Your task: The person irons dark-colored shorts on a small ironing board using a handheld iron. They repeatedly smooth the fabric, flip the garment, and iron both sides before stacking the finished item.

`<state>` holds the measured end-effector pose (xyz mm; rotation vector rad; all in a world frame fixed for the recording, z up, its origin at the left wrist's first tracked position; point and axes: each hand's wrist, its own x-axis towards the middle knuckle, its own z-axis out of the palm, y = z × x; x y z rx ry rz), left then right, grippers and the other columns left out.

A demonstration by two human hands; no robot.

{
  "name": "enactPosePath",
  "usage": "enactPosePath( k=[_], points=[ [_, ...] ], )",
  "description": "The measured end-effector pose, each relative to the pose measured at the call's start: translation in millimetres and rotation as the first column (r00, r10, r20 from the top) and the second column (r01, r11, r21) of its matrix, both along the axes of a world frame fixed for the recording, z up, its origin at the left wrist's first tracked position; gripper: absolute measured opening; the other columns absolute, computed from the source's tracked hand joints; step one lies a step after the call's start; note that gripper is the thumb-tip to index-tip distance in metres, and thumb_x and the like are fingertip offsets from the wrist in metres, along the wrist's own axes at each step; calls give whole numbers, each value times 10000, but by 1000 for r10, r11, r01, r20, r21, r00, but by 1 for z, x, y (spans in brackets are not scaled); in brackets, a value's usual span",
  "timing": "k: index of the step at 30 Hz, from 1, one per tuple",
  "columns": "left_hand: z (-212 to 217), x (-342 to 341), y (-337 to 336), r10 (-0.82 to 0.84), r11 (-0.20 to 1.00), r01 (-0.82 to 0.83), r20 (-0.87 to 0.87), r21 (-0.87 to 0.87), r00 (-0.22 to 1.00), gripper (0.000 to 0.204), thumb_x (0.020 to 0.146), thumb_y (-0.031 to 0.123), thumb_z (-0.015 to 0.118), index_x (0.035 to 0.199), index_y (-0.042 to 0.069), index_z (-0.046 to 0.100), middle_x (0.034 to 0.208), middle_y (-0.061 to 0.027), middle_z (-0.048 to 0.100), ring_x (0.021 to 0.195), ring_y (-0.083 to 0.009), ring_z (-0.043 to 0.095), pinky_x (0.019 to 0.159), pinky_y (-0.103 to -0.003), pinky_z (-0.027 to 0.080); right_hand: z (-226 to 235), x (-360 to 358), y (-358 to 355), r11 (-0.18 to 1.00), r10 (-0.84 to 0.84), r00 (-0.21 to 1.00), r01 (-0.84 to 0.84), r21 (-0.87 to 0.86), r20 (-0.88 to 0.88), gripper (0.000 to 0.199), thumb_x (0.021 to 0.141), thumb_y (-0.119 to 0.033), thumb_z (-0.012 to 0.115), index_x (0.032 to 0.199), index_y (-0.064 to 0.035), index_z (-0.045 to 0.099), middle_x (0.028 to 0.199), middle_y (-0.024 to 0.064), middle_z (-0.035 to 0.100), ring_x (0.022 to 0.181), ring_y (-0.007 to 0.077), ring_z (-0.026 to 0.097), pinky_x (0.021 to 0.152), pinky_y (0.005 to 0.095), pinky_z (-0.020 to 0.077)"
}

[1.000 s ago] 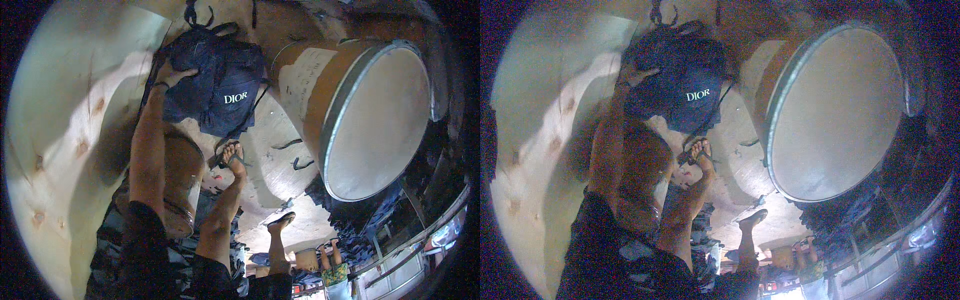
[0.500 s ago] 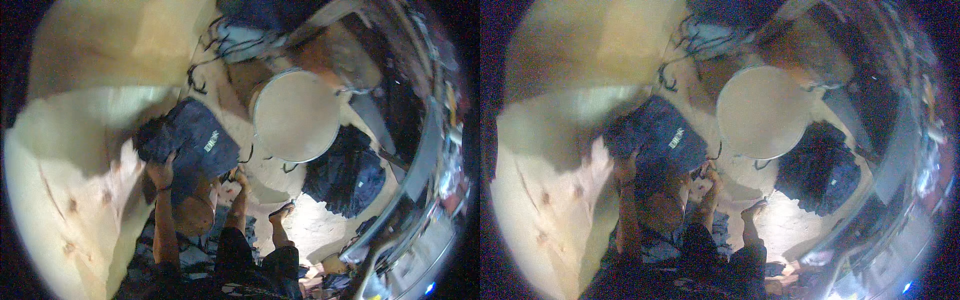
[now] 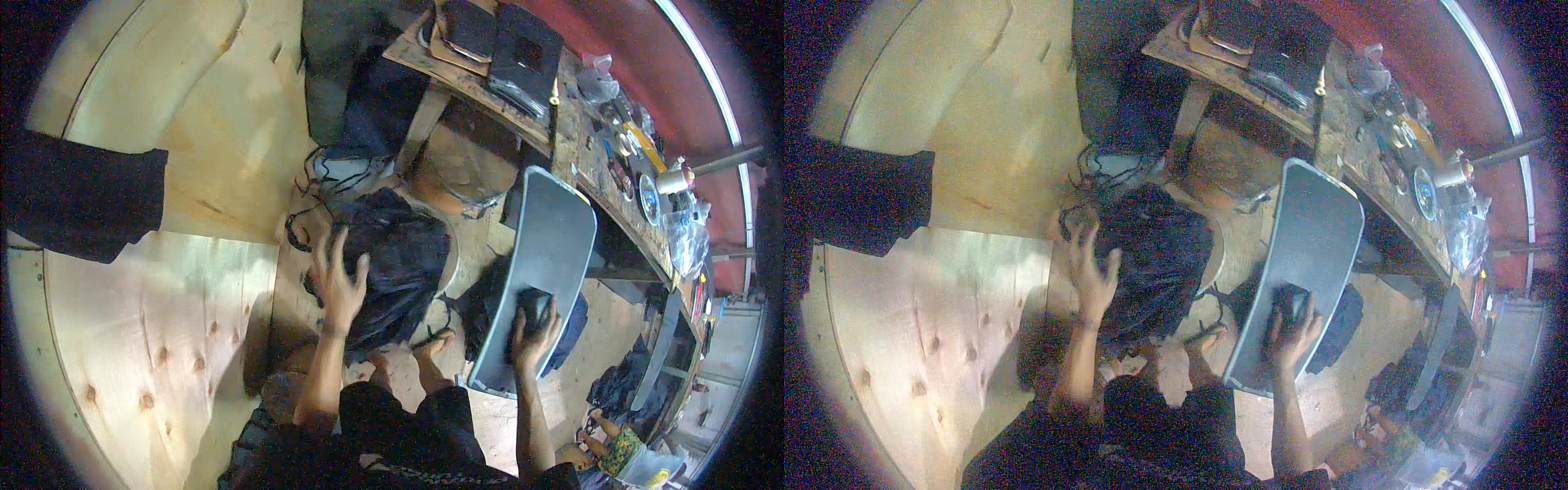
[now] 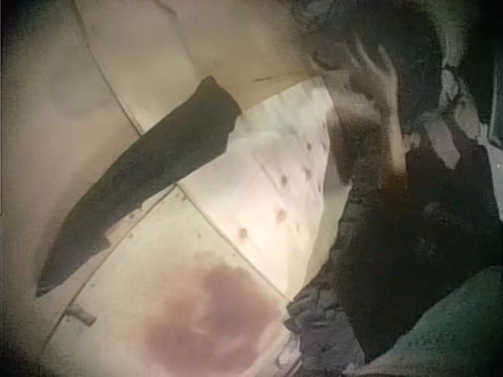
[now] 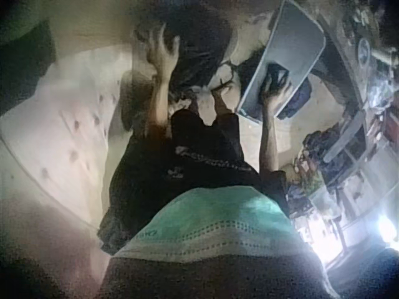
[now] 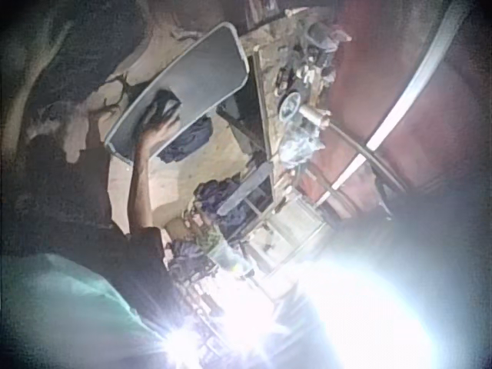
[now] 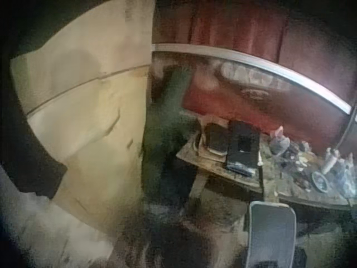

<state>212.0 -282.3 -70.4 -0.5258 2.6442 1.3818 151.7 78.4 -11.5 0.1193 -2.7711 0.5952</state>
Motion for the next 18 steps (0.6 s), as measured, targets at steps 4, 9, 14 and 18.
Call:
enactPosePath(
  k=[4,9,14,18],
  points=[
    [-113,-40,40,-4,942,100,286,-322,958,1241,773,448,909,1676,372,60,1771,-119,0,1598,-483,62,1156,-820,194,-10,1,3,996,-36,998,33,81,42,799,913,-230,781,1600,-86,400,1387,313,488,1275,500,461,1116,568,352],
    [-171,-62,80,145,933,51,503,-356,852,1536,632,442,994,1668,356,-136,1778,-84,-35,1605,-472,32,1147,-859,124,-15,1,7,998,8,1000,-9,55,17,790,906,-249,787,1575,-48,420,1400,290,522,1301,488,472,1145,667,316],
    [-148,-37,121,274,787,13,369,-617,888,1278,772,511,869,1687,191,36,1747,-105,159,1606,-431,120,1145,-851,43,-9,-4,9,995,91,996,-91,40,8,776,885,-268,820,1542,-36,478,1271,245,546,1258,453,486,1151,632,318],
    [-151,-12,129,275,838,14,443,-546,853,823,885,500,735,1559,135,436,1550,-119,516,1555,-381,281,1164,-792,144,-6,-8,9,992,123,992,-123,-36,-3,800,858,-252,825,1551,-85,461,1286,257,548,1278,446,494,1184,675,279]
  ],
)
